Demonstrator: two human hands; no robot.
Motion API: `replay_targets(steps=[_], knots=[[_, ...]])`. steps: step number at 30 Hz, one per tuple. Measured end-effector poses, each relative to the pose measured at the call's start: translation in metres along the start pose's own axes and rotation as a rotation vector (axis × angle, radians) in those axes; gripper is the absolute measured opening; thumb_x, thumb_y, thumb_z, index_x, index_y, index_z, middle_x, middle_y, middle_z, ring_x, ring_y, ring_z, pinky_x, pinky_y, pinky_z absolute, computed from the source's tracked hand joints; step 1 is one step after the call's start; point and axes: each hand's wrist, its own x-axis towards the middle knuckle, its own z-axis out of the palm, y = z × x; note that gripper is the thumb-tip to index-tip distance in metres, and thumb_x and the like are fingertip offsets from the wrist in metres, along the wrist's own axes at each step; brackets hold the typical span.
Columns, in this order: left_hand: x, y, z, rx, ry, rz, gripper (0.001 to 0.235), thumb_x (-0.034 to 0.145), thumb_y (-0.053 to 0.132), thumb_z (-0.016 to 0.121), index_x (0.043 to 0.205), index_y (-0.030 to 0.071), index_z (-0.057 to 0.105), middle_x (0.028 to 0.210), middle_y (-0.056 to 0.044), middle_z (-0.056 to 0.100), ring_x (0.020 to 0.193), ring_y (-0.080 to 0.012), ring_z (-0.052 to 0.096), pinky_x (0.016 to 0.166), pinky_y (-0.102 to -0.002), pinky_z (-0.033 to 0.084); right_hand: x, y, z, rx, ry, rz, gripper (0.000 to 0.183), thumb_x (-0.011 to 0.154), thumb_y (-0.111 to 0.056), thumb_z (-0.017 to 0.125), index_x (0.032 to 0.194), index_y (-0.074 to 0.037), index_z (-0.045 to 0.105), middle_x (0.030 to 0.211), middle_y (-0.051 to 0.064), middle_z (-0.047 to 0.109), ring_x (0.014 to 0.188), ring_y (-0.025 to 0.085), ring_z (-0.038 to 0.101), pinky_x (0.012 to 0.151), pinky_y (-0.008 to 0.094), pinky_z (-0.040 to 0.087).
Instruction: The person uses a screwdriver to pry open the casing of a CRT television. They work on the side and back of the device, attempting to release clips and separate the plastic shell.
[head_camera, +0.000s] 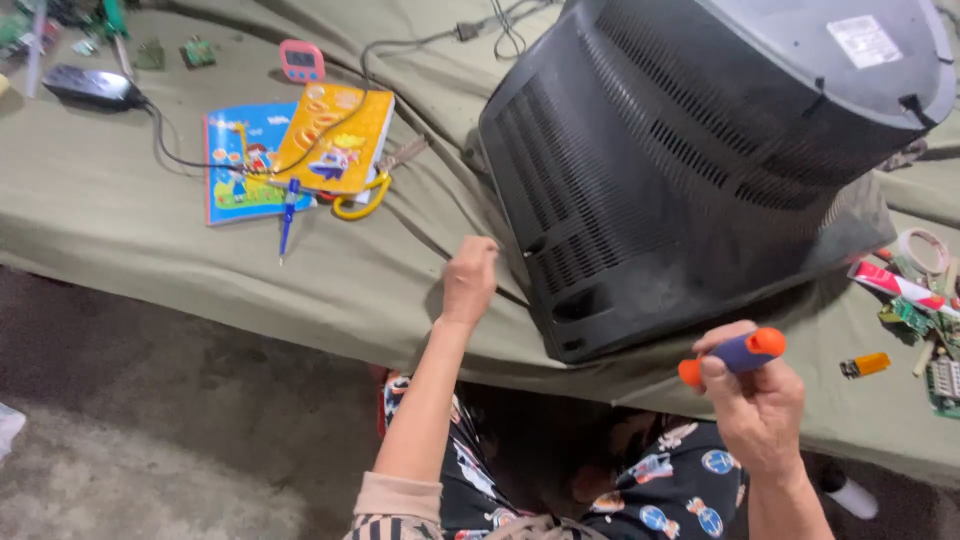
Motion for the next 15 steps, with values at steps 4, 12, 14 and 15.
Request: replay_targets(steps=[4, 12, 14, 15], knots=[[0.007, 0.025, -0.003, -0.006, 0.077, -0.145, 0.022, 0.087, 0.005, 0.067, 0.108, 0.008, 0.073, 0.1, -0.007, 0.072, 0.085, -0.0234, 0.069, 0.078, -0.036, 0.055, 0.01, -0.013, 0.006, -0.014, 0.046, -0.013, 0.012, 0.098, -0.007, 0.063, 0.107, 0.0, 0.061, 0.107, 0.007, 0.061, 0.074, 0.013, 0.058, 0.066, 0.022, 0.051], [0.025, 0.015, 0.0, -0.072, -0.227, 0.098, 0.021, 0.081, -0.003, 0.066, 0.095, 0.01, 0.074, 0.095, 0.001, 0.064, 0.086, -0.0178, 0.062, 0.076, -0.032, 0.053, 0.032, -0.014, 0.022, -0.115, 0.077, -0.12, 0.012, 0.097, -0.013, 0.063, 0.103, -0.003, 0.061, 0.106, 0.008, 0.063, 0.068, 0.011, 0.056, 0.062, 0.021, 0.051], [0.025, 0.014, 0.001, -0.057, -0.221, 0.117, 0.021, 0.081, -0.003, 0.067, 0.097, 0.01, 0.073, 0.095, 0.002, 0.064, 0.085, -0.0181, 0.062, 0.075, -0.033, 0.054, 0.04, -0.016, 0.029, -0.138, 0.08, -0.121, 0.013, 0.097, -0.013, 0.063, 0.103, -0.002, 0.061, 0.107, 0.009, 0.063, 0.068, 0.013, 0.059, 0.063, 0.022, 0.053], [0.024, 0.014, 0.001, -0.039, -0.211, 0.14, 0.022, 0.082, -0.004, 0.068, 0.099, 0.009, 0.072, 0.095, 0.002, 0.063, 0.085, -0.0185, 0.062, 0.075, -0.034, 0.054, 0.043, -0.017, 0.032, -0.157, 0.083, -0.128, 0.014, 0.097, -0.014, 0.062, 0.102, -0.001, 0.061, 0.107, 0.01, 0.062, 0.069, 0.014, 0.061, 0.064, 0.023, 0.055]])
